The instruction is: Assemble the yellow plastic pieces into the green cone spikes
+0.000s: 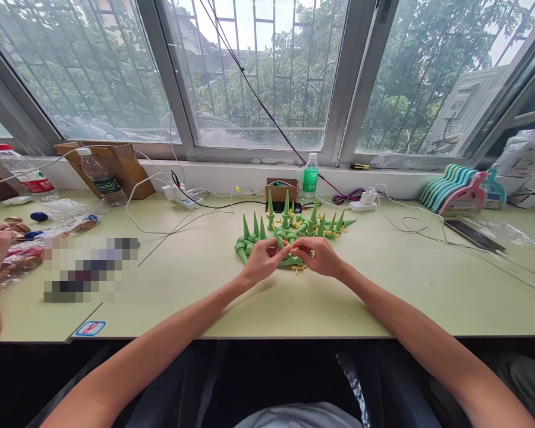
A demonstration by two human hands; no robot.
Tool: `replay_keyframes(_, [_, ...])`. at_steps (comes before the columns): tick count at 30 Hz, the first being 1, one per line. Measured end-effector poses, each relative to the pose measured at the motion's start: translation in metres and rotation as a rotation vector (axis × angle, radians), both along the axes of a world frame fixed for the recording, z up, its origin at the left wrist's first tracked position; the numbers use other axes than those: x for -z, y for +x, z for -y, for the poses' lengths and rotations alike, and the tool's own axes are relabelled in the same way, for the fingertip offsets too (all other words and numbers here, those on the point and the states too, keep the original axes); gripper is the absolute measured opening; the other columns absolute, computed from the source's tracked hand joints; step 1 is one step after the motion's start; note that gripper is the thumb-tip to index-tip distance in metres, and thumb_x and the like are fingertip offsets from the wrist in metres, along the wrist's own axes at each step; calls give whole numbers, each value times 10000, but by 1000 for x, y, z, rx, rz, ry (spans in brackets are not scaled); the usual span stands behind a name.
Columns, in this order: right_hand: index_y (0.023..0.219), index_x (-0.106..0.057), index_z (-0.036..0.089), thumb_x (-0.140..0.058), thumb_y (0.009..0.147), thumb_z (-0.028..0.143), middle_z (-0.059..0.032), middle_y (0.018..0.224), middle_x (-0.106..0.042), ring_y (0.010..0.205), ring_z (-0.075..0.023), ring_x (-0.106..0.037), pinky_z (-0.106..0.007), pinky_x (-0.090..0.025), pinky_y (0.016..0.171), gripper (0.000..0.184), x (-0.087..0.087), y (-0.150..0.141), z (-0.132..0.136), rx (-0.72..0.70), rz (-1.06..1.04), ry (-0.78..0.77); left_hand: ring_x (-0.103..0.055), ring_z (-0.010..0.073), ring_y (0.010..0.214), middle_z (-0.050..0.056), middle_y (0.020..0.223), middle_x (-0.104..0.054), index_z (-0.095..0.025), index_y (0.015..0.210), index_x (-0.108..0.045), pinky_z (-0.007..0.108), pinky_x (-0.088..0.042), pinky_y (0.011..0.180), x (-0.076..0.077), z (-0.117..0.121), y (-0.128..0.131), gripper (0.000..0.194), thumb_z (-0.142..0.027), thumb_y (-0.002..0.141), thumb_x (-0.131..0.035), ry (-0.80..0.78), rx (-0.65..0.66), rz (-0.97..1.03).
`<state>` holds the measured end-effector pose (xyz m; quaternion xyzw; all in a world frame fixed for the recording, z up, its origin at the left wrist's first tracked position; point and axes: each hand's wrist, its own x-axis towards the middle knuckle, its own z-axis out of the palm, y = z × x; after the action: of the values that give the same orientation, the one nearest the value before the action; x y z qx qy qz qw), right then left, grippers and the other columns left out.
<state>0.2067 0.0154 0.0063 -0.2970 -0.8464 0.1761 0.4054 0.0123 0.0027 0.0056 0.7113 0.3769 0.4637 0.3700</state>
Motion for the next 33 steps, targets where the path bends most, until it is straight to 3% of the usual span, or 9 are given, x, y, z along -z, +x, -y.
replay_keyframes(8, [784, -652, 160, -519, 927, 394, -10, 630, -593, 539, -96, -440, -225, -363, 546, 305, 2, 0, -1, 16, 26, 4, -384, 68, 482, -28, 557, -466, -129, 845, -645, 188, -288, 427, -4, 3, 0, 342, -469, 817, -622, -46, 36, 3])
replay_keyframes(17, [542, -460, 168, -399, 964, 476, 43, 499, -354, 503, -85, -282, -227, -264, 513, 527, 3, -1, -3, 72, 94, 51, -382, 66, 473, -25, 557, -468, -123, 824, -650, 192, -279, 417, -4, 3, 0, 386, -507, 802, -626, -59, 48, -1])
replay_keyframes(19, [574, -498, 165, -401, 967, 463, 42, 508, -373, 508, -85, -296, -225, -271, 517, 503, 3, -1, -3, 67, 89, 42, -384, 68, 473, -27, 553, -466, -124, 825, -652, 194, -275, 416, -4, 3, 1, 380, -502, 800, -629, -61, 41, -1])
replay_keyframes(22, [795, -619, 165, -443, 956, 448, 44, 546, -451, 506, -83, -348, -216, -302, 522, 370, 2, -2, -1, 58, 63, 6, -387, 67, 473, -31, 547, -459, -126, 823, -650, 193, -281, 419, -4, 3, 1, 349, -475, 804, -635, -59, 29, 4])
replay_keyframes(25, [965, -608, 166, -489, 938, 415, 44, 573, -502, 499, -85, -384, -213, -338, 526, 277, 2, -1, 2, 23, 26, -15, -396, 66, 480, -22, 570, -483, -127, 804, -640, 192, -298, 425, -2, 2, 1, 326, -453, 802, -645, -52, 2, 14])
replay_keyframes(29, [962, -588, 171, -495, 935, 362, 10, 654, -582, 525, -92, -438, -217, -378, 544, 214, 0, -1, 3, -7, 5, -25, -420, 70, 490, -1, 616, -529, -126, 801, -635, 193, -310, 423, 1, -1, 0, 335, -461, 798, -645, -42, -30, 24])
replay_keyframes(33, [890, -599, 172, -482, 939, 333, 11, 635, -571, 530, -94, -438, -220, -374, 548, 204, -1, -2, 3, 4, 18, -18, -411, 67, 479, -6, 603, -522, -127, 817, -650, 193, -310, 419, 0, -1, 0, 346, -472, 799, -640, -41, -17, 25])
